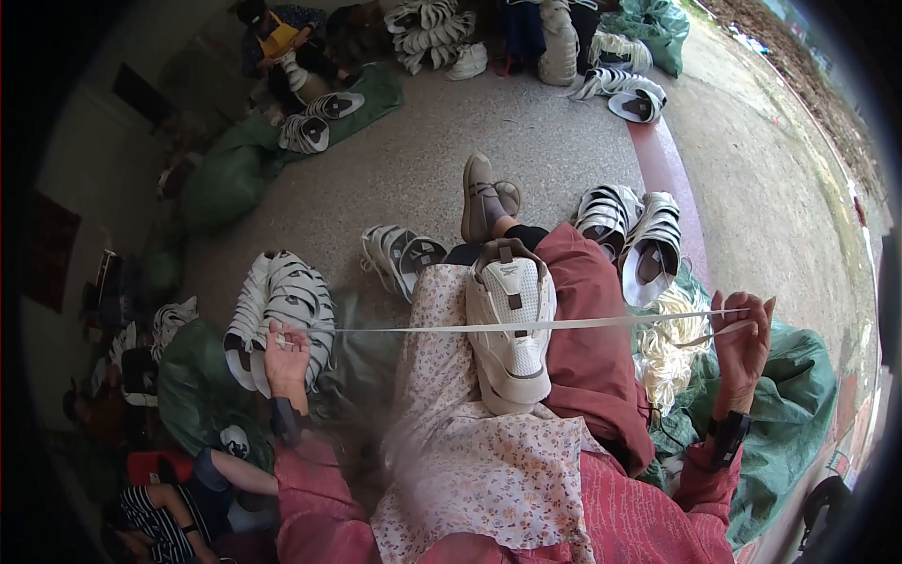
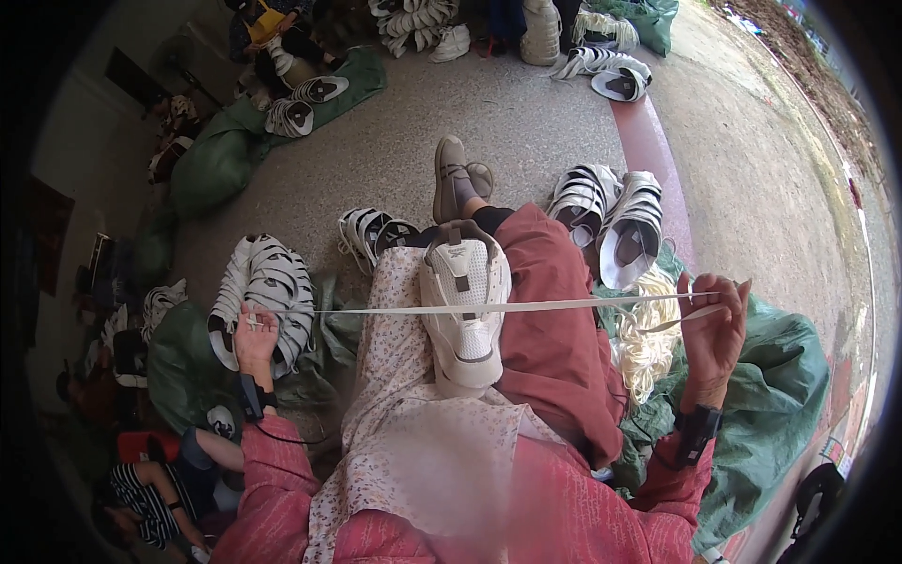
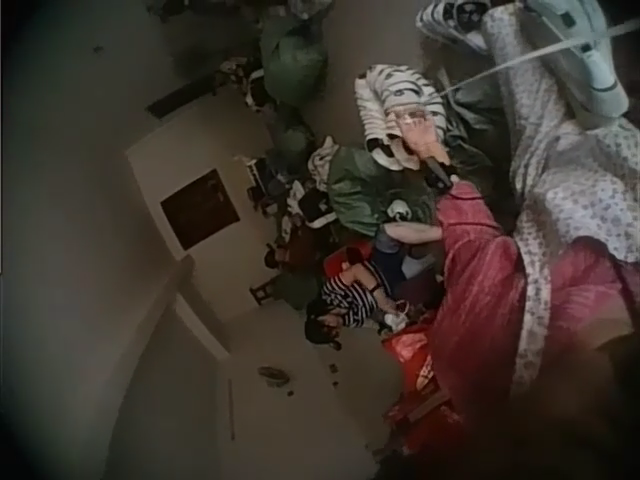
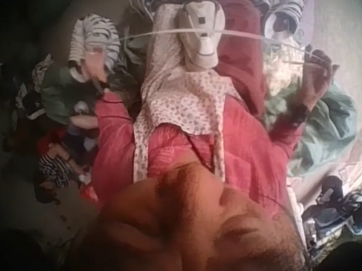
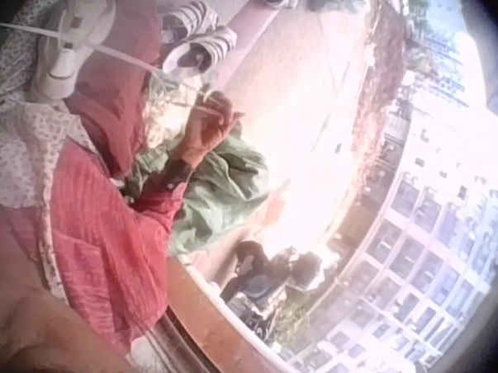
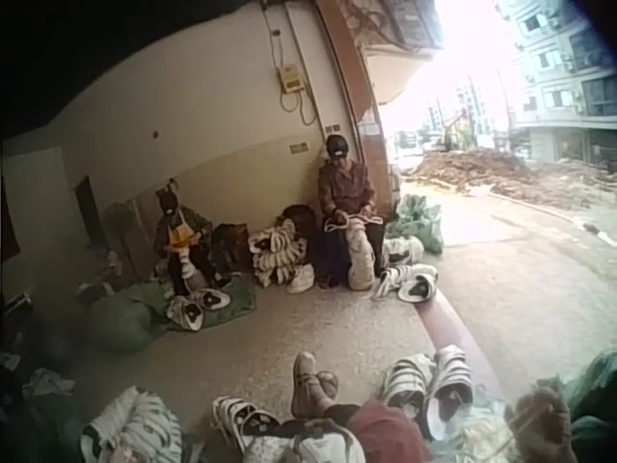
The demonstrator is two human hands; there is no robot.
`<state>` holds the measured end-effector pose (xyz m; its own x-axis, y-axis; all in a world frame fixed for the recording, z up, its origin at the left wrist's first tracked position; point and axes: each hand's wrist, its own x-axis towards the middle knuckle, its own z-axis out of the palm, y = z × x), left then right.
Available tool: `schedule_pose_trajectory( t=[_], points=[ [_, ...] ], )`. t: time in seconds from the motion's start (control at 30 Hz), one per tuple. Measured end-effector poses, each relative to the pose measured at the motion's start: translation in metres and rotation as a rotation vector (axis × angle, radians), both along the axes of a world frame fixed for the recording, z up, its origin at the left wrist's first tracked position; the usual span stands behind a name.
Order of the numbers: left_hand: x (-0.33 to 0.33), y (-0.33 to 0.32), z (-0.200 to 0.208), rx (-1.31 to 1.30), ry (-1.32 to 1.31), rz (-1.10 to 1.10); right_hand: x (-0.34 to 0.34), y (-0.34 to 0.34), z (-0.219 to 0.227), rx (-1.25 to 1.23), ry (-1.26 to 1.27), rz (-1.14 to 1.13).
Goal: Lacing a white sneaker while sitting in a workshop.
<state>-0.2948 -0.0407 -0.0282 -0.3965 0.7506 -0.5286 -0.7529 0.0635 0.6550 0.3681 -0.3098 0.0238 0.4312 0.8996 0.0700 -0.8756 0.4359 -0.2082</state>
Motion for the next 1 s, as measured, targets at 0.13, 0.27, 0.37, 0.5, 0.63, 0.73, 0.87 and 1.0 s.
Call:
schedule_pose_trajectory(
  t=[0.13, 0.27, 0.37, 0.5, 0.63, 0.73, 0.87, 1.0],
  points=[
    [-0.055, 0.008, -0.035, -0.021, -0.117, 0.131, 0.070, -0.033, -0.013, 0.016, 0.110, -0.075],
    [-0.103, 0.020, -0.064, 0.139, 0.103, -0.168, 0.162, -0.081, -0.059, -0.221, 0.094, -0.282],
    [-0.131, 0.041, -0.066, 0.155, 0.248, -0.197, 0.238, -0.134, -0.096, -0.511, 0.086, -0.473],
    [-0.113, 0.122, -0.059, 0.256, 0.257, -0.342, 0.291, -0.255, -0.125, -0.833, 0.102, -0.778],
    [-0.219, 0.019, 0.025, 0.493, 0.328, -0.293, 0.357, -0.160, -0.166, -0.817, 0.056, -0.730],
    [-0.070, 0.057, -0.091, 0.239, 0.257, -0.323, 0.386, -0.185, -0.079, -0.658, -0.498, -0.181],
    [0.150, 0.010, 0.042, 0.299, 0.428, -0.853, 0.091, 0.011, -0.097, -0.769, -0.674, -0.242],
    [0.233, -0.049, 0.057, 0.530, 0.517, -1.238, -0.088, 0.079, -0.027, -0.478, -1.218, 0.021]
  ],
)
